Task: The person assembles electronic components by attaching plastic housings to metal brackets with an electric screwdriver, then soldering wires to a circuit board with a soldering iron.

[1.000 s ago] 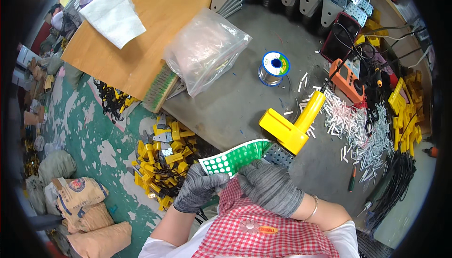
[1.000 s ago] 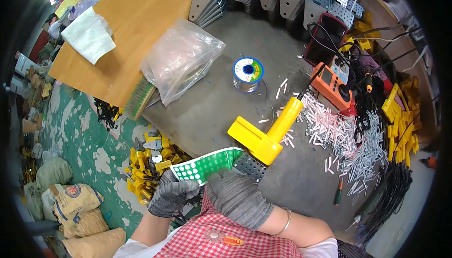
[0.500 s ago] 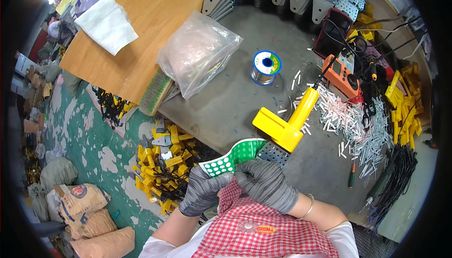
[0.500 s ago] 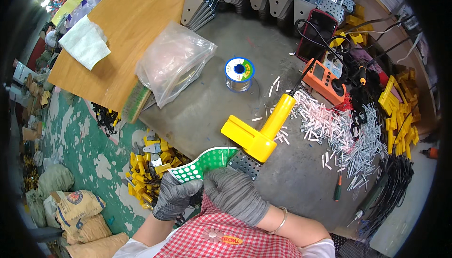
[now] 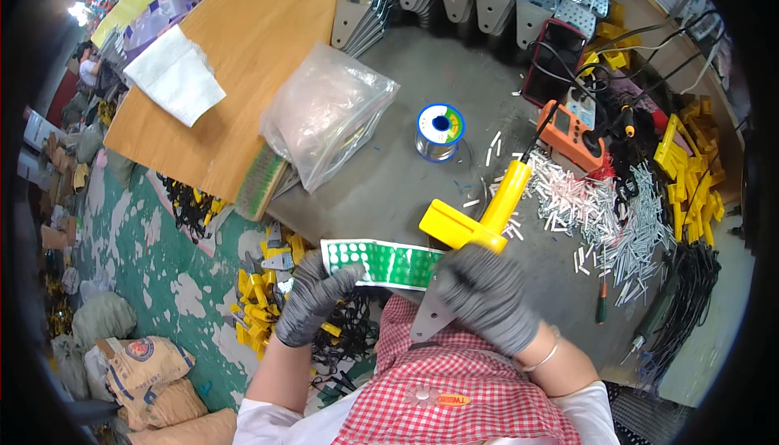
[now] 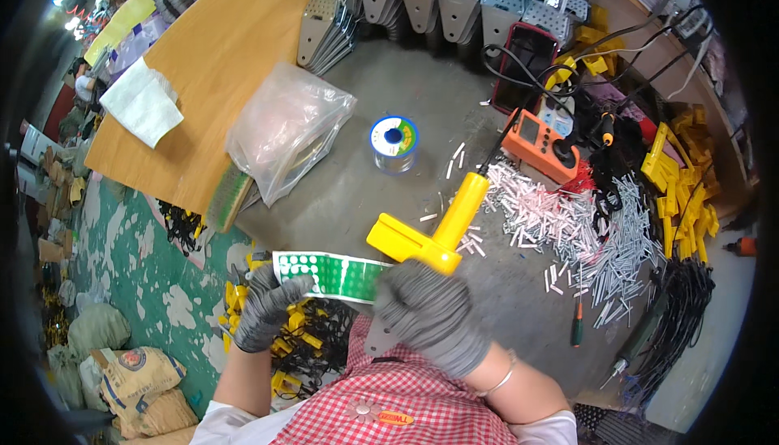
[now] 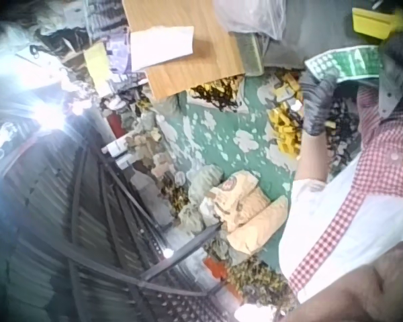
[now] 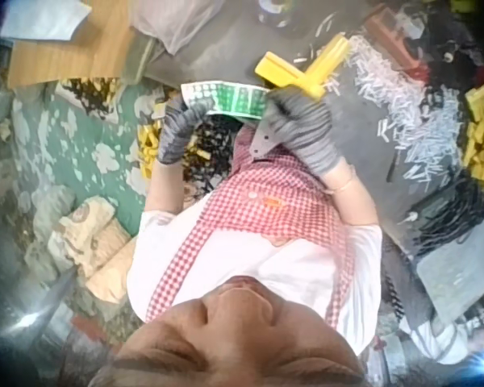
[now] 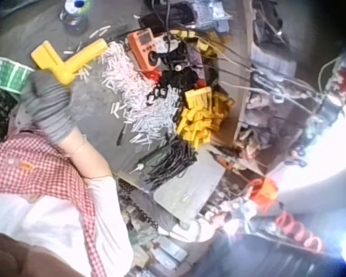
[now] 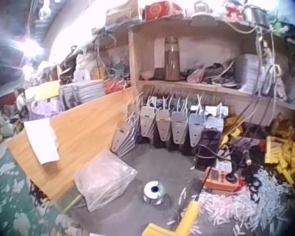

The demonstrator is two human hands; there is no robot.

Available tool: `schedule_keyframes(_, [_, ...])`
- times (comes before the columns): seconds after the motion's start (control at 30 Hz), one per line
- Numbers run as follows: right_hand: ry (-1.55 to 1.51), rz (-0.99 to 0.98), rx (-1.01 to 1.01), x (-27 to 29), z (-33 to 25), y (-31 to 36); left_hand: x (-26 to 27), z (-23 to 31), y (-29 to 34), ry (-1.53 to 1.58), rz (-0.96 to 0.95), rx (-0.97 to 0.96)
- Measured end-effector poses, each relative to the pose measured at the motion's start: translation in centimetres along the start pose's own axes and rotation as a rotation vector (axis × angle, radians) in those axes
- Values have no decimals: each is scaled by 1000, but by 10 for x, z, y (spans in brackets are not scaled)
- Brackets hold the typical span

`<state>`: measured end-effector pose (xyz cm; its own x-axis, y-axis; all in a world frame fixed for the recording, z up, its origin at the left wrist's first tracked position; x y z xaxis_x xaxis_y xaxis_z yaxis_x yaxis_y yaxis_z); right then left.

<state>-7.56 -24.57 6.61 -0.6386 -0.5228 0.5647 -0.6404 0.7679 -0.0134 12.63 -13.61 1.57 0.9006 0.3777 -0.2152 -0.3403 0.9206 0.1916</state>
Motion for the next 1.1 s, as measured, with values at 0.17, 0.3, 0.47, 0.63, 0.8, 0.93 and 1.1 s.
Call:
schedule_keyframes(0.17, [590,185,330,65,12,-64,2,39,-33,-1334,160,-407])
schedule_keyframes(0.3, [620,-202,381,61,33,-81,-47,70,-23,-1507,353,-812])
schedule_keyframes(0.47, [120,247,370,114,35,-72,-96,55,-24,-1305,87,-959])
schedule_keyframes(0.63, [499,1194,119,176,85,-79,-157,44,-34,-1239,-105,-1053])
schedule_keyframes(0.8, [392,905,55,207,126,-88,-201,17,-50,-1542,-207,-858])
schedule_keyframes(0.93, [-433,509,-183,178,110,-58,-188,38,-40,-1311,-252,-813])
schedule_keyframes(1.1, [-317,-119,-291,177,107,17,-118,105,32,-640,-452,-456])
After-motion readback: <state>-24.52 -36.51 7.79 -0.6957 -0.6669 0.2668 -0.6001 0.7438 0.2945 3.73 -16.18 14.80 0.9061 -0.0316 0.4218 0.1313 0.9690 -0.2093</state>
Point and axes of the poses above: each hand's wrist, its own y-axis away from the middle knuckle, its own x-axis out of the back of the hand, z = x × y, the point moved 5 cm from there along -y, towards the middle knuckle, and after that the axes turned 9 degrees about -x, right-handed, at the moved point
